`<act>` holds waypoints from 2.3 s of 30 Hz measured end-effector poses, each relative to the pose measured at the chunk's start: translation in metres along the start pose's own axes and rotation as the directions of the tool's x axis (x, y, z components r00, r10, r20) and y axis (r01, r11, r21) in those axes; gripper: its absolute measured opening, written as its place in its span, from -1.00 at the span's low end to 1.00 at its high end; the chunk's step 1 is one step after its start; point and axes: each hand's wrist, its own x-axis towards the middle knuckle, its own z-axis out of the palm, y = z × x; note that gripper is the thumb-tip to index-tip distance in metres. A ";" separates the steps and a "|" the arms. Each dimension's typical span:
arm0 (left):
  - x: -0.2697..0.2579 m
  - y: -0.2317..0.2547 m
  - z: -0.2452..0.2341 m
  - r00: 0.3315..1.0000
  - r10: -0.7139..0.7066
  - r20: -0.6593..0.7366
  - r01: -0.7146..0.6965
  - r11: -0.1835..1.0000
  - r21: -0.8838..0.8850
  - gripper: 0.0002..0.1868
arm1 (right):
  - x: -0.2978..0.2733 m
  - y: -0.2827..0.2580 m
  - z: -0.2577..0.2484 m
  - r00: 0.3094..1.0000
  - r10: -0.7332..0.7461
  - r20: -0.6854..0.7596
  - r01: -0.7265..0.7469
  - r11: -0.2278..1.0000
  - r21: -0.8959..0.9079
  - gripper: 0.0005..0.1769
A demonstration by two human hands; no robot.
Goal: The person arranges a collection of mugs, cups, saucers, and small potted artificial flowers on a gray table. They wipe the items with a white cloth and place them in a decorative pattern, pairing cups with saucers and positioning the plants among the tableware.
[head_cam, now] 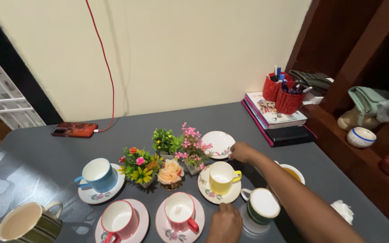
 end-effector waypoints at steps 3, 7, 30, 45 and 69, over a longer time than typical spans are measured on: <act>-0.006 -0.005 0.016 0.997 0.028 -0.066 -0.026 0.999 0.024 -0.82 | 0.006 -0.015 -0.004 0.999 -0.037 0.013 0.038 0.998 -0.041 -0.55; -0.008 -0.007 0.025 0.995 0.040 -0.093 -0.034 0.997 0.066 -0.73 | 0.020 -0.027 -0.005 0.996 -0.087 0.017 0.088 0.995 -0.042 -0.40; -0.007 0.001 -0.082 0.997 -0.049 -0.067 0.038 0.986 -0.161 -0.88 | -0.317 -0.056 -0.054 0.948 -0.149 -0.280 0.222 0.942 0.253 0.00; 0.007 0.025 -0.155 0.986 -0.139 -0.096 0.057 0.809 -0.586 -0.53 | -0.336 -0.081 0.048 0.617 0.131 -0.776 0.405 0.792 0.456 -0.08; -0.191 -0.246 -0.303 0.038 -0.921 -0.387 0.938 0.167 -0.303 -0.04 | -0.314 -0.295 0.022 0.573 -0.267 -0.775 0.818 0.131 0.559 -0.01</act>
